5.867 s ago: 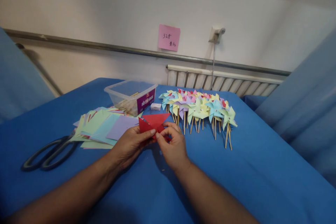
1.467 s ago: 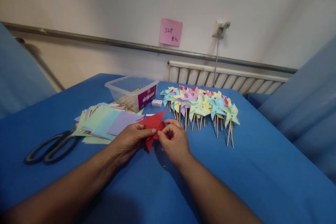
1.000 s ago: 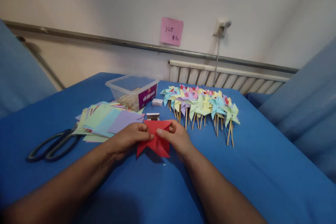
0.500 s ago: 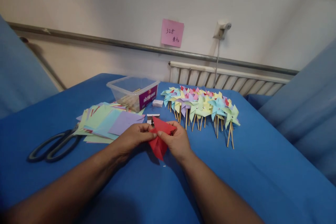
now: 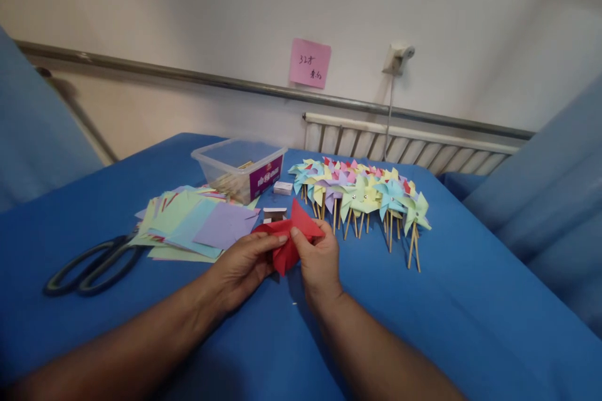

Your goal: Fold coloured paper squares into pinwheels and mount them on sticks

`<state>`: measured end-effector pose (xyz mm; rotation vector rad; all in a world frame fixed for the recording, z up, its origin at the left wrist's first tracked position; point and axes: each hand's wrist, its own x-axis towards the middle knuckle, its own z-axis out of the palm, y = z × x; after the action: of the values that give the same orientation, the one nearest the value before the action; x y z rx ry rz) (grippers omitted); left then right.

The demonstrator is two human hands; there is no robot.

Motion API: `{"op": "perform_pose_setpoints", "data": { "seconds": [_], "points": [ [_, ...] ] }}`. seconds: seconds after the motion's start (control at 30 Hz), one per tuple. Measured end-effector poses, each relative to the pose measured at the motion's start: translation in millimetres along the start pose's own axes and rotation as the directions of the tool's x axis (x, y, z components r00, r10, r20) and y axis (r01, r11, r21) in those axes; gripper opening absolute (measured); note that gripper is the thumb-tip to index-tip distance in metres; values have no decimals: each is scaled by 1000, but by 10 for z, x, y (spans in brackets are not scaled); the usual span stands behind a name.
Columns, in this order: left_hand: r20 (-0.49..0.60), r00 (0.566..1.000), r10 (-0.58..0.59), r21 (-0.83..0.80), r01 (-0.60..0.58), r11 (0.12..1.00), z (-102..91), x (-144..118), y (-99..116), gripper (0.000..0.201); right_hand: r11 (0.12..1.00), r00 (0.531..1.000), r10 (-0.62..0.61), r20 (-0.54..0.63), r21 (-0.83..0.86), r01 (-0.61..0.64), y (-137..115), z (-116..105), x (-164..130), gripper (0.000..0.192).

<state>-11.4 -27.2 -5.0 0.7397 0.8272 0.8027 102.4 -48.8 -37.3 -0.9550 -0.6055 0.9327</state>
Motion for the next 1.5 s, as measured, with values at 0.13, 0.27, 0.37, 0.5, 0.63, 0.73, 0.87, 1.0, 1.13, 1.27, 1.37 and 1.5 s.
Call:
{"op": "perform_pose_setpoints", "data": {
  "seconds": [0.13,0.27,0.37,0.5,0.63,0.73,0.87,1.0,1.13,1.27,1.37,1.5],
  "points": [
    [-1,1000,30,13,-30,999,-1,3,-2,20,999,999,40,26,20,-40,-5,15,-17,35],
    [-41,998,53,19,-52,998,-11,18,-1,13,998,994,70,85,-2,-70,-25,12,-21,34],
    [-78,997,24,-39,-27,999,-33,35,51,17,994,992,-9,126,-103,22,-56,-30,-25,36],
    [-130,991,-40,-152,20,988,-92,47,184,30,908,950,-240,199,-300,292,-115,-116,-35,50],
    [-143,988,-50,-196,21,980,-127,28,284,29,640,794,-418,441,-478,602,-198,-151,-76,48],
    [-126,991,-47,-196,21,980,-110,-5,301,26,482,701,-429,569,-512,711,-238,-144,-107,41],
    [-114,993,-31,-179,10,984,-68,-48,287,21,403,651,-442,617,-512,759,-238,-144,-98,25],
    [-63,998,-19,-144,10,989,-55,-55,265,22,428,675,-459,578,-521,738,-241,-152,-86,10],
    [-53,999,0,-112,-6,994,-78,-23,224,21,512,737,-424,527,-531,675,-252,-141,-95,4],
    [-30,999,37,-65,-39,997,-83,-12,185,20,588,791,-388,474,-533,608,-239,-135,-73,7],
    [-10,998,68,-44,-68,997,-76,-14,169,21,630,831,-357,426,-547,551,-219,-144,-46,11],
    [-16,997,77,-6,-77,997,-79,-10,161,20,654,860,-309,407,-565,503,-209,-157,-26,13]
  ]
}}
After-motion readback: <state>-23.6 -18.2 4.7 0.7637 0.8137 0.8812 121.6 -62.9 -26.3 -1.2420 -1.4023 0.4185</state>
